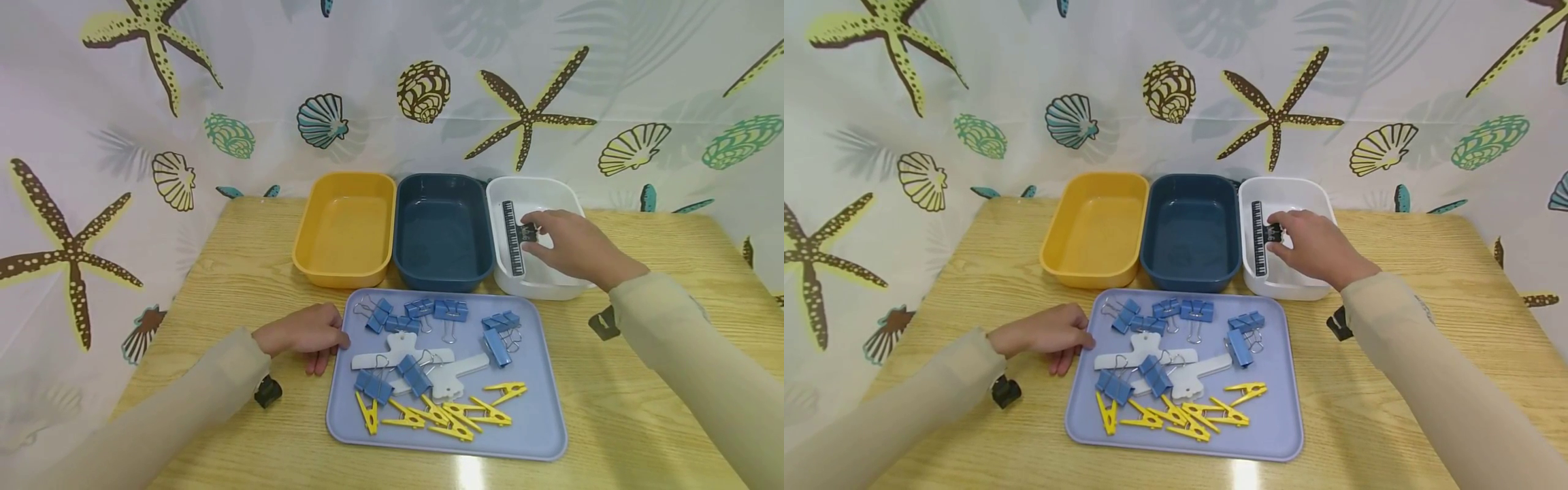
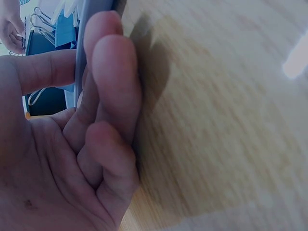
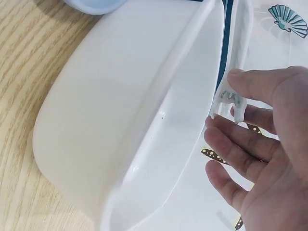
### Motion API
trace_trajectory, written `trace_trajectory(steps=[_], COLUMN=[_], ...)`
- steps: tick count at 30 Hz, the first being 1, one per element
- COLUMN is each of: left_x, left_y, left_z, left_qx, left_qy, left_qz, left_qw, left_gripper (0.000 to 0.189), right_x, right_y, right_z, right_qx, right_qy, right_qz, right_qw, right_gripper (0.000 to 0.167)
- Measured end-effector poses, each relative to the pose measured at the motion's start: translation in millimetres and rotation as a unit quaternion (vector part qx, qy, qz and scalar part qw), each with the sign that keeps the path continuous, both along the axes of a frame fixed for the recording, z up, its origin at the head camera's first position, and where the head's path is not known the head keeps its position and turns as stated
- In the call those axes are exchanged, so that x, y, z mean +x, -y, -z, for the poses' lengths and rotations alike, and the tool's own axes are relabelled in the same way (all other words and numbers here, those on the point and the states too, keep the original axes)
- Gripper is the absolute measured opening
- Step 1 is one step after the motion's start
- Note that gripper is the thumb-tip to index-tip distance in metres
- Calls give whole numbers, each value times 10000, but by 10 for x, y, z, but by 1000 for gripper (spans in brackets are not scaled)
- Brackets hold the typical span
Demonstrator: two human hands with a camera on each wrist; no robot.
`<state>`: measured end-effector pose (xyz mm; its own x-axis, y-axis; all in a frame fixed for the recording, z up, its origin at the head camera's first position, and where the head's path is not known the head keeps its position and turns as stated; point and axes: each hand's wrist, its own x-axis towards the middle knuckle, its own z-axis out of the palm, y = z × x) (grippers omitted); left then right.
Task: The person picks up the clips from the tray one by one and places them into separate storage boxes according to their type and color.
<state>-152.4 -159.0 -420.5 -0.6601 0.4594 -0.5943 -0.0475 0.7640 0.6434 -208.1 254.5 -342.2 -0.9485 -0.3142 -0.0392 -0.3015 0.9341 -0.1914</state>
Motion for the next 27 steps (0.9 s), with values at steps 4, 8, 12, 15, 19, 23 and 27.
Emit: trace_trajectory(steps=[4,8,12,15,19,23,27], left_x=[1,1,-1,-2,-3,-3,-3], left_y=[2,3,3,4,6,6,6], left_z=[2,5,6,6,6,10,19], left_qx=[23,20,10,13,29,23,-6], left_qy=[-12,-19,-52,-84,-76,-76,-85], left_qz=[-24,-16,59,115,112,61,48], left_qw=[10000,10000,10000,9999,9999,9999,10000], left_gripper=[26,26,29,30,28,27,26], right_x=[-19,-41,-56,-68,-85,-108,-130], right_y=[-11,-20,-26,-29,-22,-8,7], right_z=[0,1,1,2,1,-3,-8], right_qx=[10,19,29,36,56,91,112], right_qy=[18,66,122,130,120,122,157], right_qz=[-8,27,62,67,32,-18,-19], right_qw=[10000,10000,9999,9999,9999,9999,9998], right_gripper=[48,48,48,48,48,48,48])
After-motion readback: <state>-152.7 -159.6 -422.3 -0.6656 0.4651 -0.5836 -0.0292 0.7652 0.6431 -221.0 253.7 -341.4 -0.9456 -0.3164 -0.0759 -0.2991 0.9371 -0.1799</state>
